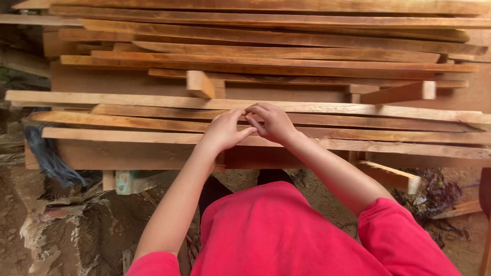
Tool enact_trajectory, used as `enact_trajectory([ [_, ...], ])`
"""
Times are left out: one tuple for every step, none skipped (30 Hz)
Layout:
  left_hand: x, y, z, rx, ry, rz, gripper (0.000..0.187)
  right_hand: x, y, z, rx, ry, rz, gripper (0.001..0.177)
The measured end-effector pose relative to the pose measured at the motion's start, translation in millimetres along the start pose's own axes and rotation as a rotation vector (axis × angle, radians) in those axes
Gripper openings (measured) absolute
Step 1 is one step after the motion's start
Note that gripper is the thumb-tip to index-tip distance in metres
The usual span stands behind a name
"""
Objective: Bundling multiple wooden planks together using flexible ties in a workshop environment.
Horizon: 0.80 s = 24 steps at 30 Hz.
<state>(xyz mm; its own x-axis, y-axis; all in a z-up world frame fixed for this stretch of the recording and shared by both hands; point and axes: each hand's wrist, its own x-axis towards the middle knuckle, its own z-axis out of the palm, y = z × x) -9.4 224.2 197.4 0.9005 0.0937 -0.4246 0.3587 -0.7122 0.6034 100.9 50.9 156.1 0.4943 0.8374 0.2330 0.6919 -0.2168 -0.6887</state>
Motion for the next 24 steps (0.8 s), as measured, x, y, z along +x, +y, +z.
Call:
enact_trajectory([
  [-16.2, -18.2, -12.5, 0.0, 0.016, -0.004, 0.06, 14.9, -22.8, 5.6, -0.001, -0.002, -0.016, 0.017],
  [-32.8, -37.6, -25.6, -0.144, 0.089, 0.015, 0.055, 30.3, -46.4, 12.3, 0.04, -0.053, -0.005, 0.017],
  [-53.3, -58.1, -37.4, -0.289, 0.153, 0.031, 0.051, 42.4, -73.2, 21.3, 0.084, -0.107, 0.017, 0.017],
  [-64.9, -81.6, -44.1, -0.291, 0.159, 0.025, 0.051, 56.3, -91.9, 32.6, 0.088, -0.113, 0.01, 0.017],
  [-74.6, -105.9, -52.1, -0.256, 0.268, 0.065, 0.062, 71.9, -109.9, 44.1, 0.116, -0.224, 0.045, 0.022],
  [-84.6, -130.8, -60.6, -0.219, 0.377, 0.106, 0.073, 87.8, -128.6, 56.1, 0.143, -0.336, 0.08, 0.028],
  [-92.2, -157.3, -63.7, -0.216, 0.384, 0.103, 0.073, 99.6, -132.9, 77.8, 0.144, -0.337, 0.071, 0.028],
  [-99.5, -184.2, -67.2, -0.149, 0.399, 0.051, 0.087, 112.0, -137.2, 99.8, 0.096, -0.466, 0.049, 0.027],
  [-104.3, -209.9, -69.4, -0.084, 0.406, 0.009, 0.102, 122.0, -140.6, 120.0, 0.041, -0.589, 0.036, 0.027],
  [-112.9, -234.8, -76.6, -0.084, 0.407, 0.016, 0.102, 140.5, -157.2, 135.7, 0.036, -0.584, 0.038, 0.027],
  [-124.0, -256.3, -78.9, -0.059, 0.443, 0.053, 0.082, 154.5, -173.7, 149.5, 0.015, -0.631, 0.05, 0.038],
  [-135.3, -277.6, -80.7, -0.035, 0.479, 0.091, 0.063, 168.1, -190.2, 163.4, -0.005, -0.679, 0.062, 0.049],
  [-151.7, -292.1, -84.3, -0.038, 0.48, 0.075, 0.063, 175.8, -203.5, 181.7, 0.002, -0.692, 0.055, 0.049],
  [-167.9, -306.3, -88.5, -0.093, 0.554, 0.067, 0.053, 184.0, -217.0, 199.6, -0.023, -0.688, 0.049, 0.049],
  [-173.1, -319.9, -98.9, -0.145, 0.64, 0.071, 0.043, 201.3, -225.7, 213.1, -0.061, -0.676, 0.035, 0.05],
  [-183.6, -342.0, -109.6, -0.145, 0.655, 0.067, 0.043, 217.5, -237.7, 232.7, -0.066, -0.679, 0.021, 0.05],
  [-196.8, -360.2, -112.7, -0.184, 0.697, 0.007, 0.033, 225.3, -248.9, 250.9, -0.004, -0.687, 0.017, 0.047],
  [-209.0, -377.7, -114.7, -0.223, 0.739, -0.053, 0.024, 232.5, -258.5, 268.6, 0.058, -0.695, 0.015, 0.044],
  [-218.7, -393.7, -118.4, -0.229, 0.748, -0.064, 0.024, 236.2, -267.6, 292.3, 0.057, -0.708, 0.006, 0.044],
  [-227.8, -409.3, -121.8, -0.281, 0.838, -0.154, 0.019, 239.6, -275.9, 315.7, 0.135, -0.714, 0.022, 0.045],
  [-238.3, -425.0, -125.0, -0.331, 0.928, -0.251, 0.015, 243.0, -284.7, 339.8, 0.216, -0.723, 0.036, 0.045],
  [-247.2, -449.7, -126.5, -0.335, 0.939, -0.267, 0.015, 246.4, -291.2, 370.9, 0.217, -0.74, 0.026, 0.045],
  [-254.7, -472.2, -125.3, -0.305, 1.088, -0.333, 0.012, 247.6, -295.7, 400.1, 0.266, -0.765, 0.068, 0.045],
  [-262.0, -493.7, -123.6, -0.271, 1.236, -0.401, 0.009, 247.9, -299.5, 428.3, 0.313, -0.789, 0.11, 0.044],
])
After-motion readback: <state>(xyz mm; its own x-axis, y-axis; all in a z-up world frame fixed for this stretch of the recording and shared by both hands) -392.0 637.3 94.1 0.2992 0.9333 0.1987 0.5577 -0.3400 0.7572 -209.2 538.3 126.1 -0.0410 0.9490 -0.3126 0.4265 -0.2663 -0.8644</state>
